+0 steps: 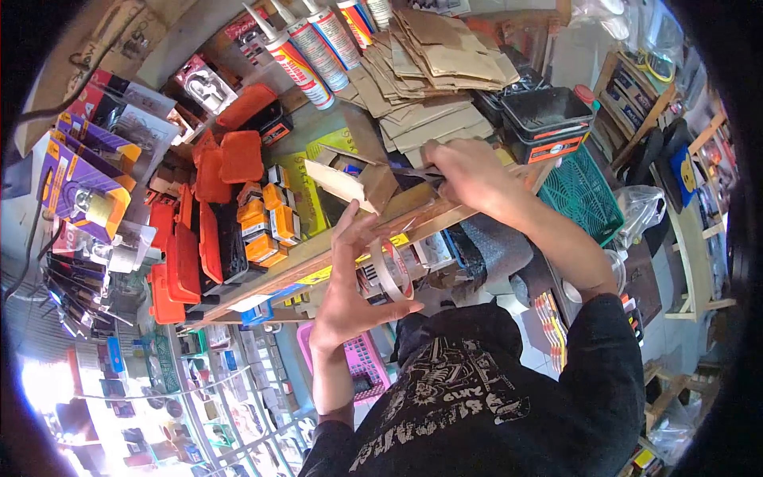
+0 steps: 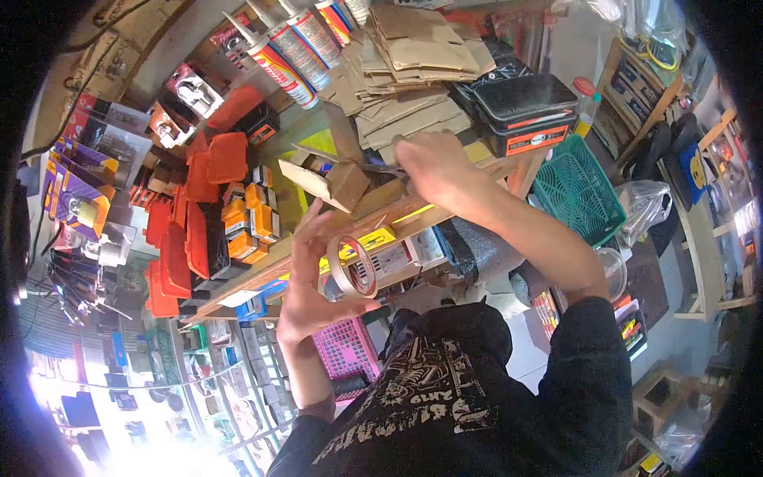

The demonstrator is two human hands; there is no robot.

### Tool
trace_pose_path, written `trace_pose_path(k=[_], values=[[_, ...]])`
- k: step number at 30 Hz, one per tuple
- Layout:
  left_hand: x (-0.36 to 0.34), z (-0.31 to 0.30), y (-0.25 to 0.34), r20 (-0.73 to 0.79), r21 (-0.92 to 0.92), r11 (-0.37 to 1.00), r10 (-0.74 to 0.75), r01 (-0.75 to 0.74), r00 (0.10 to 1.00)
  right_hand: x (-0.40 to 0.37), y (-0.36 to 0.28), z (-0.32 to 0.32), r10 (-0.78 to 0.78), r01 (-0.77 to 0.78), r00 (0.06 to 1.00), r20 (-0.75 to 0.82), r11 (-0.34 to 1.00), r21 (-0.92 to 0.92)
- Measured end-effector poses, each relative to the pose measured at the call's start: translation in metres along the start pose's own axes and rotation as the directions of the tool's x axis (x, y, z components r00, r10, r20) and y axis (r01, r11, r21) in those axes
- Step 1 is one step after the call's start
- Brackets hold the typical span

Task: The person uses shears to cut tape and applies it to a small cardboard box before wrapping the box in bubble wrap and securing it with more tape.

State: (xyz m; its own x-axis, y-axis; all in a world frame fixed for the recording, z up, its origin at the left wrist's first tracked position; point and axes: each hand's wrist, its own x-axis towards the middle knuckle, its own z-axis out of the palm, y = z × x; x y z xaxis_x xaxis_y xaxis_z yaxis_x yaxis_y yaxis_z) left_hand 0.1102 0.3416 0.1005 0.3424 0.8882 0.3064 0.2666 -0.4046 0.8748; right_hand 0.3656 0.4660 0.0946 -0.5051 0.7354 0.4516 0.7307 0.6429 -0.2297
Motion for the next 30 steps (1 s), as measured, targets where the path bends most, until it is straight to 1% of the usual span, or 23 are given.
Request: trace_pose_path(k=[1, 5, 7, 11, 13, 14, 16, 17, 19, 20, 22, 23, 24, 25, 26, 27, 28, 29, 30], values=[[0.0, -0.001, -0.002, -0.009, 0.0, 1.0, 0.001, -0.001, 1.0, -0.002, 0.001, -0.003, 0.064, -0.063, 0.997, 0.042, 0.998, -0.014], [0.001, -0.006, -0.007, 0.0, 0.062, 0.998, -0.002, 0.002, 1.0, -0.007, 0.011, -0.006, 0.019, -0.015, 0.994, 0.105, 0.999, -0.033], [0.002, -0.006, -0.006, 0.0, 0.087, 0.996, 0.002, -0.002, 1.0, -0.003, 0.005, -0.019, 0.082, -0.039, 0.958, 0.275, 0.986, -0.16], [0.005, -0.005, -0.008, -0.006, 0.087, 0.996, 0.002, -0.002, 1.0, -0.012, -0.006, -0.029, 0.043, 0.001, 0.969, 0.245, 0.984, -0.179], [0.006, -0.005, -0.01, -0.009, 0.089, 0.996, 0.002, -0.001, 1.0, -0.015, -0.006, -0.029, 0.089, -0.037, 0.959, 0.268, 0.981, -0.192], [0.005, -0.006, -0.011, -0.004, 0.105, 0.995, 0.007, -0.006, 1.0, -0.017, -0.007, -0.031, 0.087, -0.035, 0.959, 0.269, 0.981, -0.192], [0.004, -0.006, -0.01, -0.002, 0.12, 0.993, 0.009, -0.009, 1.0, -0.018, -0.009, -0.039, 0.168, -0.146, 0.965, 0.199, 0.982, -0.122], [0.004, -0.006, -0.007, -0.007, 0.1, 0.995, -0.007, 0.008, 1.0, -0.021, -0.006, -0.042, 0.167, -0.144, 0.965, 0.201, 0.982, -0.122], [0.004, -0.008, -0.007, -0.013, 0.082, 0.996, -0.021, 0.022, 1.0, -0.028, 0.005, -0.049, 0.146, -0.148, 0.987, 0.07, 0.989, 0.025], [0.003, -0.01, -0.007, 0.002, 0.089, 0.996, -0.024, 0.024, 1.0, -0.028, 0.008, -0.059, 0.141, -0.143, 0.988, 0.069, 0.989, 0.025], [0.0, -0.012, -0.007, 0.009, 0.096, 0.995, -0.03, 0.029, 0.999, -0.028, 0.01, -0.083, 0.282, -0.317, 0.945, 0.164, 0.914, 0.252], [-0.001, -0.012, -0.005, 0.048, 0.106, 0.994, -0.018, 0.012, 0.999, -0.03, 0.014, -0.088, 0.28, -0.315, 0.945, 0.167, 0.915, 0.252], [-0.003, -0.012, -0.004, 0.089, 0.115, 0.993, -0.005, -0.006, 0.996, -0.033, 0.017, -0.091, 0.15, -0.174, 0.983, 0.107, 0.946, 0.273], [-0.007, -0.011, -0.005, 0.091, 0.113, 0.994, -0.006, -0.004, 0.996, -0.035, 0.019, -0.093, 0.018, -0.03, 0.999, 0.044, 0.959, 0.283], [-0.014, -0.008, -0.007, 0.142, 0.158, 0.987, -0.013, -0.009, 0.99, -0.04, 0.016, -0.093, 0.022, -0.034, 0.999, 0.046, 0.959, 0.282], [-0.02, -0.005, -0.01, 0.193, 0.201, 0.979, -0.021, -0.019, 0.981, -0.048, 0.01, -0.093, -0.018, -0.032, 0.991, 0.135, 0.933, 0.359], [-0.027, 0.001, -0.012, 0.198, 0.198, 0.98, -0.019, -0.021, 0.98, -0.055, 0.005, -0.094, -0.062, -0.04, 0.974, 0.22, 0.9, 0.434], [-0.035, 0.01, -0.014, 0.23, 0.157, 0.987, 0.002, -0.039, 0.973, -0.058, 0.0, -0.099, -0.116, -0.024, 0.937, 0.328, 0.919, 0.394], [-0.044, 0.02, -0.016, 0.261, 0.113, 0.992, 0.022, -0.053, 0.965, -0.062, -0.009, -0.106, -0.088, -0.114, 0.88, 0.467, 0.915, 0.387]])
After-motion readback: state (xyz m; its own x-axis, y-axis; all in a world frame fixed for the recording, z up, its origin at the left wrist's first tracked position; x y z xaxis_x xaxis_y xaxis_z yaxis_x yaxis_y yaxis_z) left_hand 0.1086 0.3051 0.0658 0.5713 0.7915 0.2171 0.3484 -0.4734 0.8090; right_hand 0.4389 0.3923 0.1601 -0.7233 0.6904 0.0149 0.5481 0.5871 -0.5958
